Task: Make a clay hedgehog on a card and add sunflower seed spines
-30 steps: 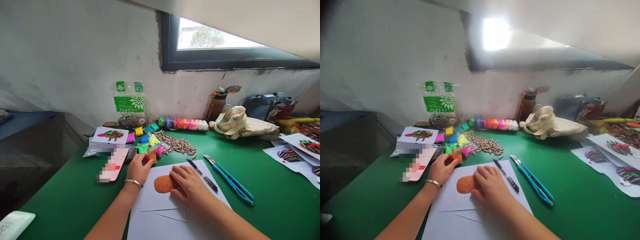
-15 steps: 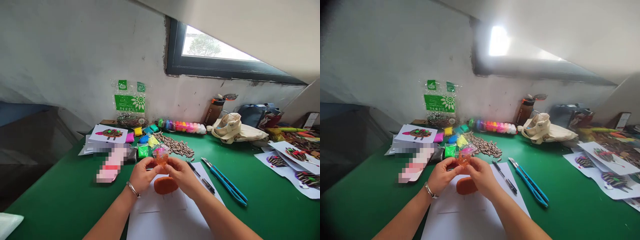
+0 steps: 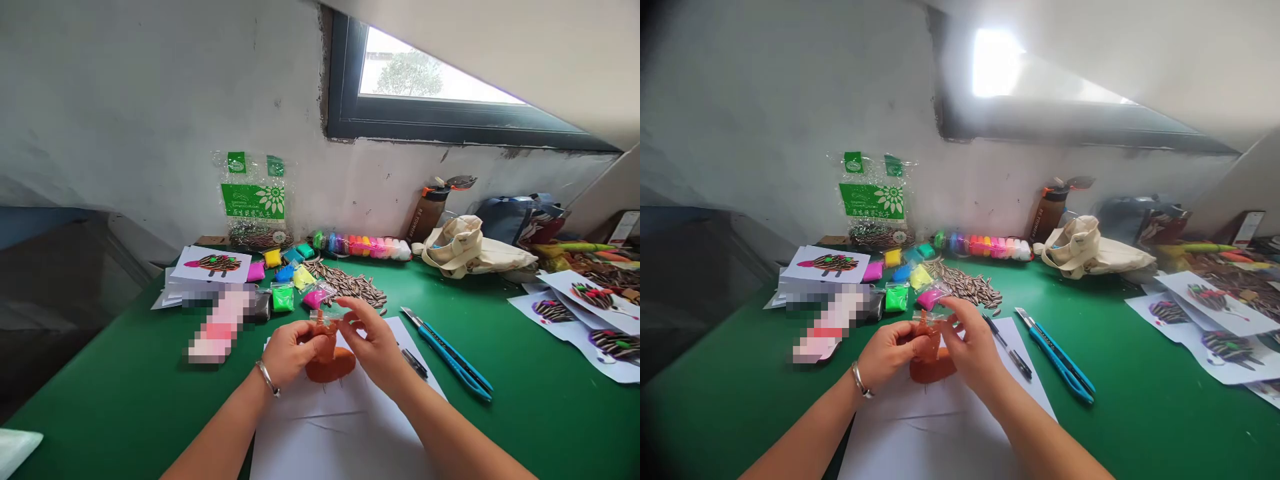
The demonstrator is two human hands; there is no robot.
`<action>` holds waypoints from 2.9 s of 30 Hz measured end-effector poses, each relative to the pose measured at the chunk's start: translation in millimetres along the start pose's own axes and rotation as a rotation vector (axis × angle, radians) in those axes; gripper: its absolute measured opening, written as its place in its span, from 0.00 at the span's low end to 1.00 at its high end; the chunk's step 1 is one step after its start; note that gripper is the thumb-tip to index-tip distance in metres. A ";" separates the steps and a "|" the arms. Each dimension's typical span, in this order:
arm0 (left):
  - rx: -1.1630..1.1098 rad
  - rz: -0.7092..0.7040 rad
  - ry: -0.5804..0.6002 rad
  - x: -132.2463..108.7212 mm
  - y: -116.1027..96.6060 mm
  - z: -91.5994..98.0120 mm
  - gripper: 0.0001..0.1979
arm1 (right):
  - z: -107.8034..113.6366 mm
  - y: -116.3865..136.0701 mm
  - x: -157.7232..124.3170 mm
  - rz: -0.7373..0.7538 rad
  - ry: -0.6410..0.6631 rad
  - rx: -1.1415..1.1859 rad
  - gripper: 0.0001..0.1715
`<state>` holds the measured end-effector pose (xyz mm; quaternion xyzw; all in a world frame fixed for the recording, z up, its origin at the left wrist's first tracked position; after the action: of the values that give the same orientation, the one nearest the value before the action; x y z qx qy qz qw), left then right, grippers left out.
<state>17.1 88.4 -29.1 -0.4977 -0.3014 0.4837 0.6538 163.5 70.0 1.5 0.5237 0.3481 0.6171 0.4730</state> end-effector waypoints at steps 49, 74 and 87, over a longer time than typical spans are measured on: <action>0.498 -0.352 -0.161 -11.0 -29.9 0.0 0.08 | -9.4 22.0 -9.9 0.305 -0.002 -0.400 0.06; 0.509 -0.361 -0.255 -13.3 -35.8 8.7 0.09 | -5.2 48.5 -20.8 0.570 -0.089 -0.565 0.18; 0.526 -0.404 -0.218 -13.7 -34.7 3.3 0.09 | 0.9 33.8 -14.8 0.432 -0.138 -0.442 0.12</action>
<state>21.0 75.5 5.9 -0.1879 -0.3269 0.4559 0.8062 157.0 45.4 28.2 0.5108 0.0533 0.7268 0.4560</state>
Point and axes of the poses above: each hand's wrist, its own x-axis towards the middle knuckle, its own z-axis out of the back of the hand, y = z × x, the point moved 8 cm from there along x, towards the middle knuckle, and after that the axes turned 3 degrees about x, right-handed, at the moved point
